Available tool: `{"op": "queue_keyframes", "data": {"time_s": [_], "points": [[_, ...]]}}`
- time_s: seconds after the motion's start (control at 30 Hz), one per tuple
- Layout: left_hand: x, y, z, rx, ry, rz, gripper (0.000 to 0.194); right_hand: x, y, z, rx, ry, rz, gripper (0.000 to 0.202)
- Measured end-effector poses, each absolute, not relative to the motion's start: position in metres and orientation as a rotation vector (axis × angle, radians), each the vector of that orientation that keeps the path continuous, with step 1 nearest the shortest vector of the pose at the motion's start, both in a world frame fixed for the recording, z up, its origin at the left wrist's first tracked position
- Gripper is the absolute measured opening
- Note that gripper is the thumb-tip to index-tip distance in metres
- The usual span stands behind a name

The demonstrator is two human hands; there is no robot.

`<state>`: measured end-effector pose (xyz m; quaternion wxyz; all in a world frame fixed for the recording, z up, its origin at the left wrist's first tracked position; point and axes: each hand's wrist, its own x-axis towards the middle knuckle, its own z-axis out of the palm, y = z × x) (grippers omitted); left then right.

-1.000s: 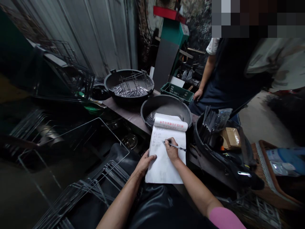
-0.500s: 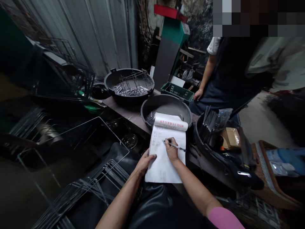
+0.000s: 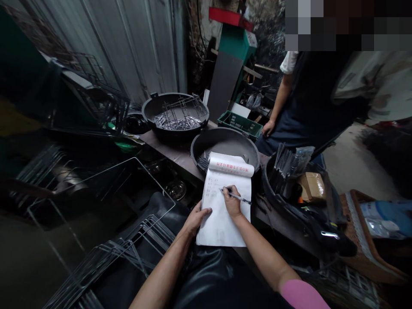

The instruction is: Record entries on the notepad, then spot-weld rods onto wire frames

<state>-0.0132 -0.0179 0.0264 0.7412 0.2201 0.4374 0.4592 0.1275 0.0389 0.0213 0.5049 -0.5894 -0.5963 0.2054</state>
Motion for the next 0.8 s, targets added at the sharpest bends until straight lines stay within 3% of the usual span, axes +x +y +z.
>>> {"op": "queue_keyframes", "data": {"time_s": [0.53, 0.67, 0.8], "points": [[-0.014, -0.018, 0.020, 0.534, 0.963, 1.011, 0.057, 0.150, 0.016, 0.053, -1.243, -1.123, 0.903, 0.019], [-0.014, -0.018, 0.021, 0.541, 0.961, 1.002, 0.056, 0.162, 0.007, 0.067, -1.273, -1.224, 0.835, 0.025], [-0.014, -0.019, 0.023, 0.524, 0.934, 1.024, 0.056, 0.174, 0.002, 0.075, -1.338, -1.399, 0.547, 0.033]]}}
